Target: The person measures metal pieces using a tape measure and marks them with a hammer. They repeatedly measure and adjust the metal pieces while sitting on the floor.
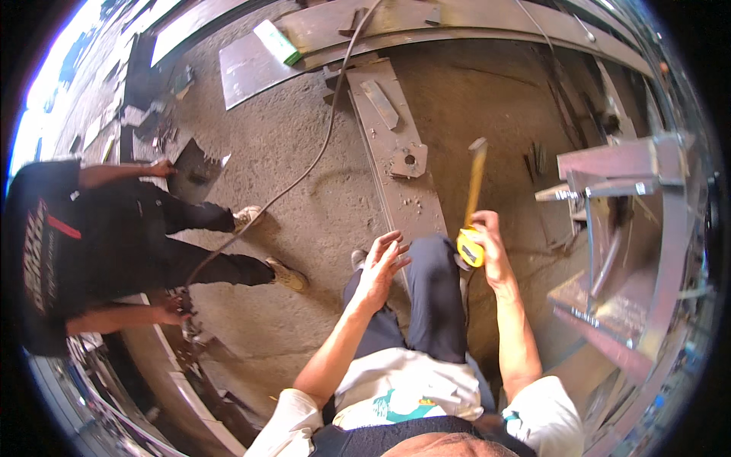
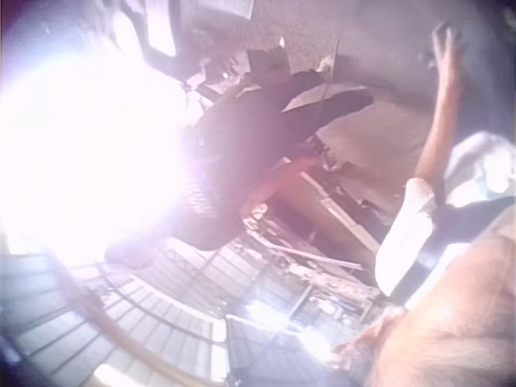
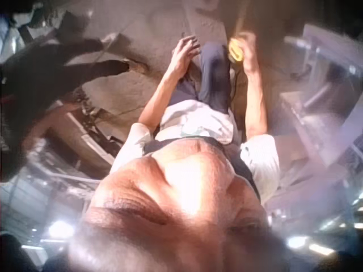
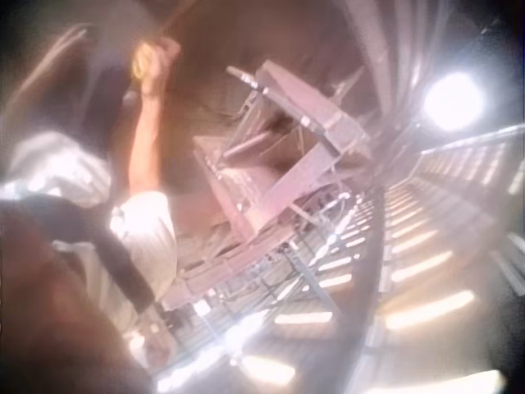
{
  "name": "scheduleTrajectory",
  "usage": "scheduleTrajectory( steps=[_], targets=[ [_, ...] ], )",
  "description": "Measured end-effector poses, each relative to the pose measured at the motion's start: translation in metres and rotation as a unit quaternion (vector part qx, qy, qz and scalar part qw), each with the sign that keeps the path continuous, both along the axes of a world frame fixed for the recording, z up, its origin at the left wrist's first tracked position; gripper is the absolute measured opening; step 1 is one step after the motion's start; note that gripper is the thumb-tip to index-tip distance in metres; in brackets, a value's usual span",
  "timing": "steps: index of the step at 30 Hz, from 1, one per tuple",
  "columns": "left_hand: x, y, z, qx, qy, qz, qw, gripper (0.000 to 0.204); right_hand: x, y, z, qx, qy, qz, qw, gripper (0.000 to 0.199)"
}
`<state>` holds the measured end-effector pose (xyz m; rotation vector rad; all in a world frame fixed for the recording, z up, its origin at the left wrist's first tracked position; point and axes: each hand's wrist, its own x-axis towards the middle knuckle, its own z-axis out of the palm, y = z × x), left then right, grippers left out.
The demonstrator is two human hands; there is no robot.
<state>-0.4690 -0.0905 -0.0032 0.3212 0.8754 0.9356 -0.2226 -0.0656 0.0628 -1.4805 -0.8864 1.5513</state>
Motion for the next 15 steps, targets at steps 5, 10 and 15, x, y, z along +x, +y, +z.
scheduleTrajectory(
  steps=[5,10,15],
  targets=[
    [-0.013,-0.013,0.092,-0.013,-0.083,-0.057,0.995,0.062,-0.101,-0.016,0.086,0.031,-0.160,0.122,0.979,0.042],
    [-0.032,-0.035,0.120,-0.084,-0.152,-0.096,0.980,0.059,-0.129,-0.058,0.099,0.122,-0.234,0.195,0.945,0.039],
    [-0.052,-0.020,0.098,-0.112,-0.151,-0.118,0.975,0.042,-0.105,-0.050,0.125,0.037,-0.162,0.206,0.964,0.049]
  ],
)
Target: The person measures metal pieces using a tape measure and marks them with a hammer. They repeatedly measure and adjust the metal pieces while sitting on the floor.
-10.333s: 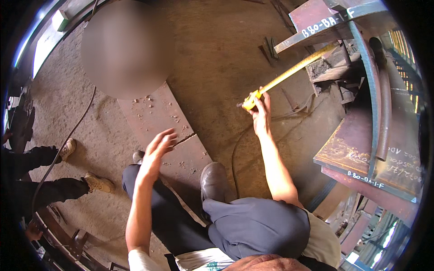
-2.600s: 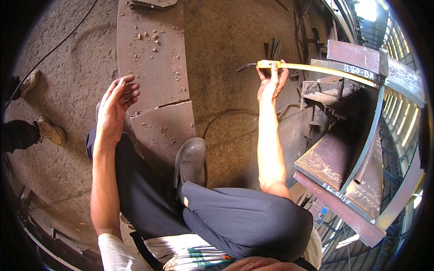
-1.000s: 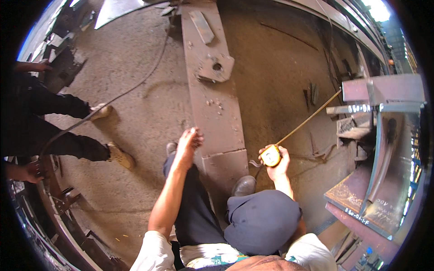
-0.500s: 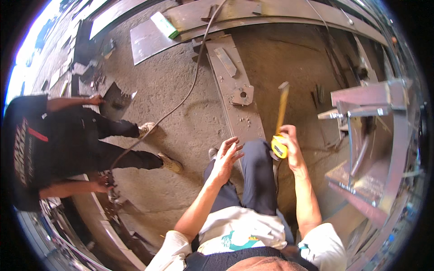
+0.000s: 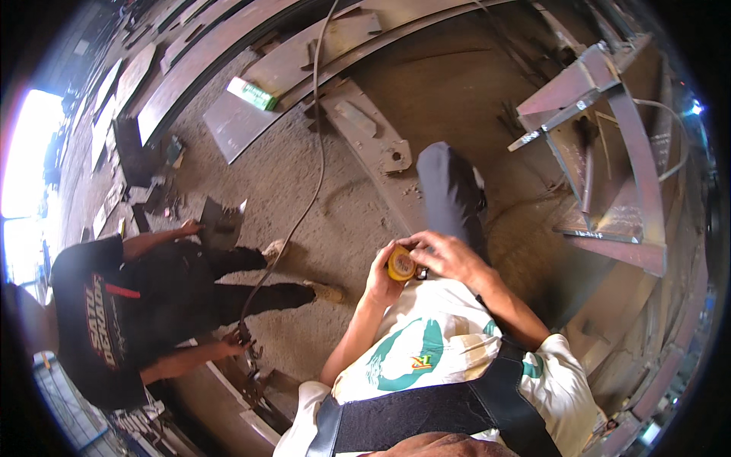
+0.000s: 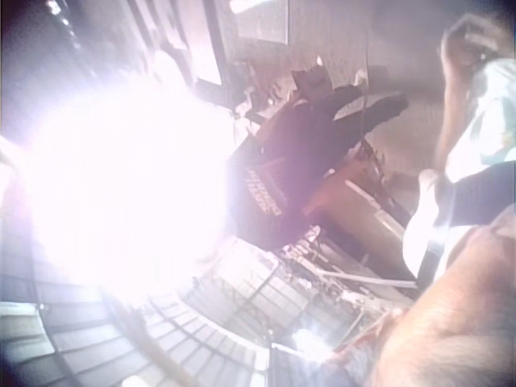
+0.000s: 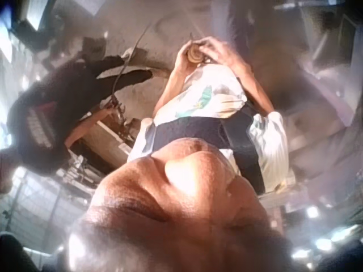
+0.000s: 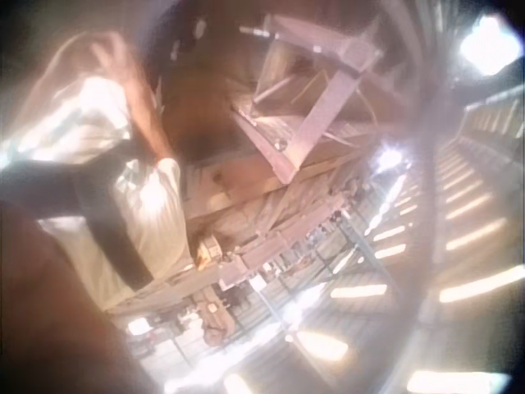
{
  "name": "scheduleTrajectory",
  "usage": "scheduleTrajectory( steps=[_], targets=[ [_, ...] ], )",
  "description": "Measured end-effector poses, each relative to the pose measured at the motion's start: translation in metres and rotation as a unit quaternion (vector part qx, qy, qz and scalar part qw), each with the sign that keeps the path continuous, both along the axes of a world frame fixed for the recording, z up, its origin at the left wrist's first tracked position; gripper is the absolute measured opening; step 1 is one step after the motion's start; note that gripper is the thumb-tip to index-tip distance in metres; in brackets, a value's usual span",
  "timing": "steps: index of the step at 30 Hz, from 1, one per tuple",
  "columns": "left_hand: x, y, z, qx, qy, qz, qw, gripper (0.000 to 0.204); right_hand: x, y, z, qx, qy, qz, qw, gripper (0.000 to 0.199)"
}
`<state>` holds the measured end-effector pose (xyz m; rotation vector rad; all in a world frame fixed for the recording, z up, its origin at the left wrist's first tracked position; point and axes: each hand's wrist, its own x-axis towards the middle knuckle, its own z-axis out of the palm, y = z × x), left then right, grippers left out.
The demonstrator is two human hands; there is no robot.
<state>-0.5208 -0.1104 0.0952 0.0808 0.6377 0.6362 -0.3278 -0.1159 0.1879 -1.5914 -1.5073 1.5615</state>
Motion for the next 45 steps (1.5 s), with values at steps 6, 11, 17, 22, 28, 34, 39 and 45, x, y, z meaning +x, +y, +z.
scheduleTrajectory(
  steps=[6,11,17,22,28,34,39,45],
  targets=[
    [-0.010,0.048,-0.030,0.011,0.090,0.102,0.991,0.024,0.059,0.066,-0.061,0.138,-0.168,-0.045,0.975,0.057],
    [0.000,0.108,-0.082,0.006,0.113,0.224,0.968,0.019,0.100,0.212,-0.146,0.051,-0.166,-0.043,0.984,0.062],
    [0.060,0.198,-0.135,-0.146,0.125,0.359,0.913,0.015,0.187,0.343,-0.371,0.001,-0.167,-0.082,0.983,0.056],
    [0.060,0.208,-0.105,-0.255,0.124,0.422,0.861,0.032,0.228,0.362,-0.388,-0.210,-0.105,-0.202,0.951,0.027],
    [-0.004,0.271,-0.107,-0.216,0.167,0.369,0.888,0.031,0.245,0.378,-0.358,-0.215,0.043,-0.318,0.922,0.026],
    [-0.045,0.425,-0.066,-0.041,0.162,0.230,0.959,0.018,0.274,0.314,-0.349,-0.129,0.002,-0.485,0.865,0.036],
    [-0.016,0.534,-0.013,0.065,0.184,0.202,0.960,0.030,0.252,0.328,-0.319,-0.204,0.010,-0.633,0.746,0.063],
    [0.143,0.634,-0.007,0.093,0.132,0.102,0.982,0.035,0.303,0.370,-0.390,-0.288,0.099,-0.643,0.702,0.067]
  ],
)
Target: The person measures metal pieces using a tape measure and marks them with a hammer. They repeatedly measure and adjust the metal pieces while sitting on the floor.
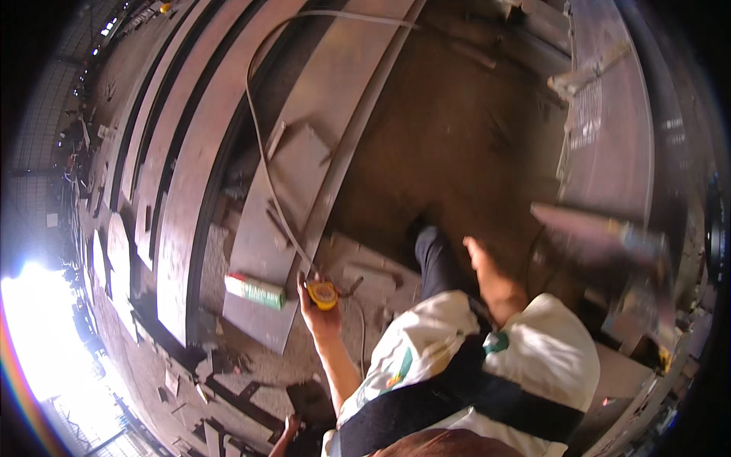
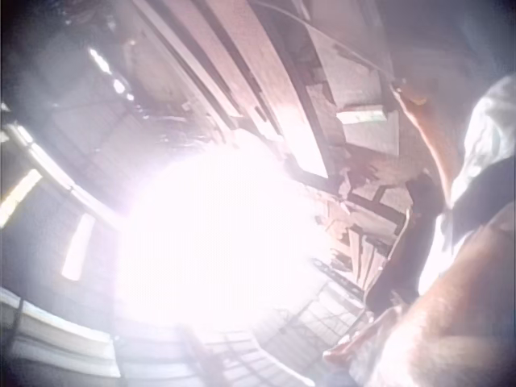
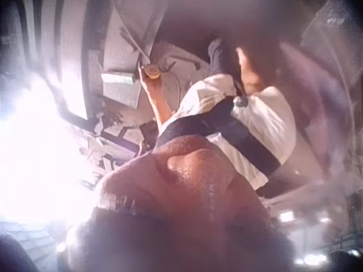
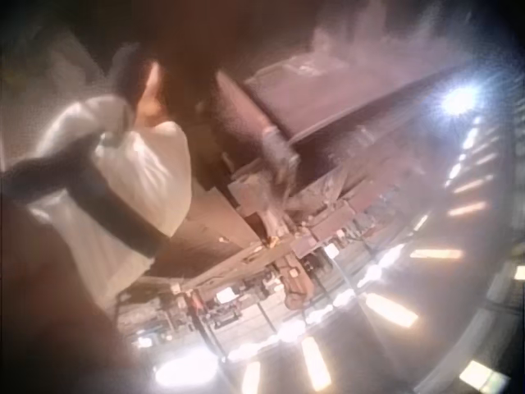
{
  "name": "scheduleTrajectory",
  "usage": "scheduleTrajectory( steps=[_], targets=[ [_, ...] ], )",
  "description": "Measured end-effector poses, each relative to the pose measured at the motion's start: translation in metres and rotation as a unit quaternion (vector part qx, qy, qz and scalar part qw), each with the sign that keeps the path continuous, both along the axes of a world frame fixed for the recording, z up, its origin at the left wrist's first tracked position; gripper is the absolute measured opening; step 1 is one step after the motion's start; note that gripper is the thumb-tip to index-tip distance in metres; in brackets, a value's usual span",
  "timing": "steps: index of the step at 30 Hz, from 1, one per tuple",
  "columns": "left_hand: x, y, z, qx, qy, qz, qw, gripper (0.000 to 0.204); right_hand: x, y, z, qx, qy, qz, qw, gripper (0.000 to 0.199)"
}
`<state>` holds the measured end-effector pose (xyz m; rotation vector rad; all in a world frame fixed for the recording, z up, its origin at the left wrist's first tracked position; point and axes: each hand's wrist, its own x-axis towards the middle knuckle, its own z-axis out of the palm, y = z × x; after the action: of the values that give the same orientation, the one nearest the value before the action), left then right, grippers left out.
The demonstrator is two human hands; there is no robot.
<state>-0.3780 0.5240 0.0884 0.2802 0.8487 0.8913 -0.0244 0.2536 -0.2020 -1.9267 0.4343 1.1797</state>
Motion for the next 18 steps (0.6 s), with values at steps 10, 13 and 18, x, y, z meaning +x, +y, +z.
scheduleTrajectory(
  steps=[10,13,18],
  targets=[
    [0.144,0.079,0.030,-0.027,-0.003,-0.086,0.996,0.024,0.102,0.126,0.033,0.101,0.078,-0.077,0.989,0.015],
    [0.166,0.090,0.060,-0.022,0.035,-0.052,0.998,0.020,0.124,0.131,0.017,0.066,0.074,-0.093,0.991,0.033],
    [0.199,0.106,0.072,0.078,0.110,-0.153,0.979,0.016,0.155,0.128,-0.002,-0.054,0.022,-0.081,0.995,0.029]
  ],
)
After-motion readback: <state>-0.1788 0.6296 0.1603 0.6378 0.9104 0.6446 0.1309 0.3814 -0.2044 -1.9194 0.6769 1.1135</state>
